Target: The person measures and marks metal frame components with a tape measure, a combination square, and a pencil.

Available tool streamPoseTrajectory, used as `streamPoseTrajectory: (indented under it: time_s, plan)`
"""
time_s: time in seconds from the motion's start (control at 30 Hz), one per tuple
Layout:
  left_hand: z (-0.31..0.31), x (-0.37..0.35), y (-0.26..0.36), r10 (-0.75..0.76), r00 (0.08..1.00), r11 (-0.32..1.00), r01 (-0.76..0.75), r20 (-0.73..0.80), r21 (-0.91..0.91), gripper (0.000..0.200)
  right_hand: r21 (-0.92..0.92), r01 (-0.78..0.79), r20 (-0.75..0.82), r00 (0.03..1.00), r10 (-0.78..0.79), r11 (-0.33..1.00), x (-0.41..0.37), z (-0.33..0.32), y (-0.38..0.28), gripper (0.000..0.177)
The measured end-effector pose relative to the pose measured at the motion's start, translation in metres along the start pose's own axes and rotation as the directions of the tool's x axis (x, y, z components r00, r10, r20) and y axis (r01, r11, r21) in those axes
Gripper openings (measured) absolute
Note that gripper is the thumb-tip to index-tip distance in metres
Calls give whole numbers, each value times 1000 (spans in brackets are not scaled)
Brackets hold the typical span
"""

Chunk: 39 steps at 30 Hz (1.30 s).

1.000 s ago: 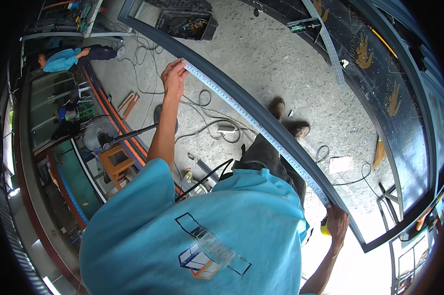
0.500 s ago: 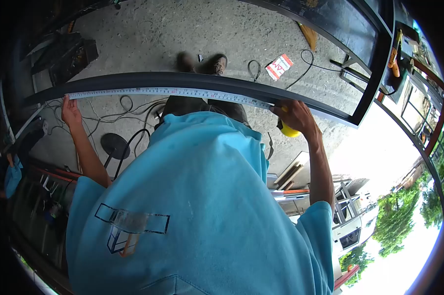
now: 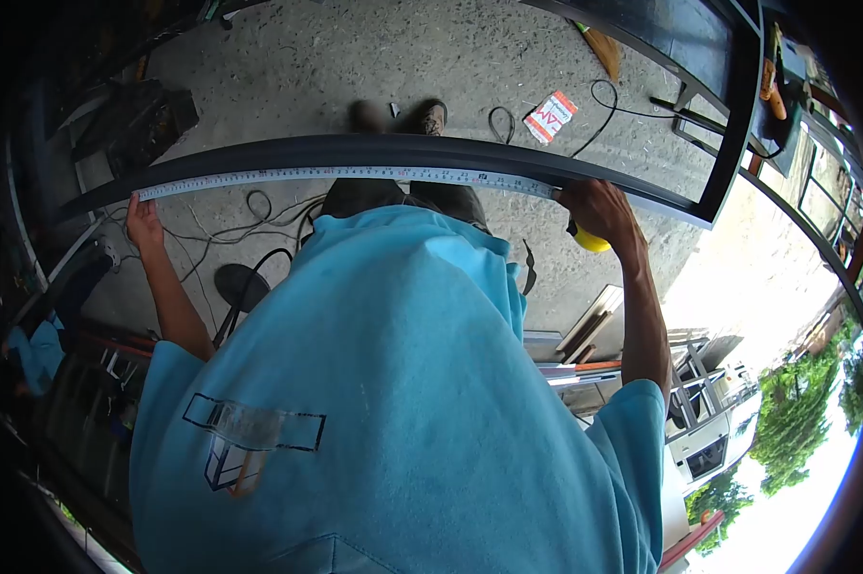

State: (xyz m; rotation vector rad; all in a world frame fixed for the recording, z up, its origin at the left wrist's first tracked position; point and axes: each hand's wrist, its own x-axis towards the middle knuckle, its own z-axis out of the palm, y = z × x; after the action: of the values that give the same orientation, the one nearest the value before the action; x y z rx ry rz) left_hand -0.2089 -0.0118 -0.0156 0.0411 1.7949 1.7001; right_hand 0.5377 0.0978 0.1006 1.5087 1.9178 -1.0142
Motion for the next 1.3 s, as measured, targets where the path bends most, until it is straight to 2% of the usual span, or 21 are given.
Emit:
streamPoseTrajectory:
  time_s: [0.2, 0.3, 0.37, 0.5, 0.6, 0.63, 0.67, 0.7, 0.73, 0.8, 0.83, 0.87, 0.93, 1.13, 1.2, 1.3]
  plan:
    - [3, -3, 5, -11, 999, 998, 14, -50, 57, 24, 11, 4, -31, 1000, -4, 1000, -2, 0, 0, 26]
    - [5, -5, 5, -10, 999, 999, 11, -40, 49, 23, 64, -54, 12, 999, 53, 997, -2, -3, 0, 27]
    - [5, -9, 6, 1, 999, 999, 1, -38, 51, 28, 6, 12, -32, 999, -11, 1000, -1, -4, -1, 29]
    - [13, -19, 9, 49, 998, 997, -46, -41, 67, 29, -12, -4, -30, 1000, 4, 1000, -1, 0, -1, 26]
    - [13, -22, 5, 29, 999, 999, -27, -45, 44, 29, 15, 53, -154, 987, -50, 998, 1, 16, 13, 26]
    - [12, -21, 3, 19, 999, 999, -17, -50, 32, 28, -12, -13, -101, 995, 12, 1000, -2, 1, -6, 28]
    - [15, -28, 2, 29, 997, 1000, -29, -67, 8, 25, 8, 6, -126, 992, -5, 1000, -3, 3, -5, 26]
    - [11, -28, 0, 22, 999, 999, -24, -38, -47, 22, -26, -18, -82, 997, 16, 999, -3, 5, -5, 23]
    - [20, -37, 3, 24, 995, 999, -27, -100, -27, 23, -173, 114, -247, 957, -155, 978, -3, 19, 2, 26]
    - [27, -46, 2, 64, 994, 995, -71, -90, -73, 19, -167, 52, -154, 985, -78, 985, 1, 26, 12, 25]
    - [29, -48, 3, 48, 995, 994, -57, -89, -95, 17, -195, 125, -259, 950, -174, 973, 3, 39, 28, 27]
    - [35, -55, 6, 65, 995, 992, -73, -76, -108, 16, -132, -12, -240, 971, -21, 991, 1, 33, 13, 30]
    - [32, -54, 5, 66, 995, 991, -74, -74, -110, 15, -52, -101, -202, 975, 89, 993, 2, 33, 14, 34]
    - [38, -63, 7, 67, 996, 992, -72, -50, -102, 14, -150, -72, -128, 990, 53, 986, 9, 19, 5, 33]
    - [37, -62, 7, 66, 996, 990, -73, -56, -122, 13, -126, -54, 26, 998, 58, 991, 15, 12, 9, 32]
    - [36, -61, 7, 50, 996, 995, -56, -76, -86, 13, -58, -49, 46, 998, 52, 997, 19, 12, 17, 33]
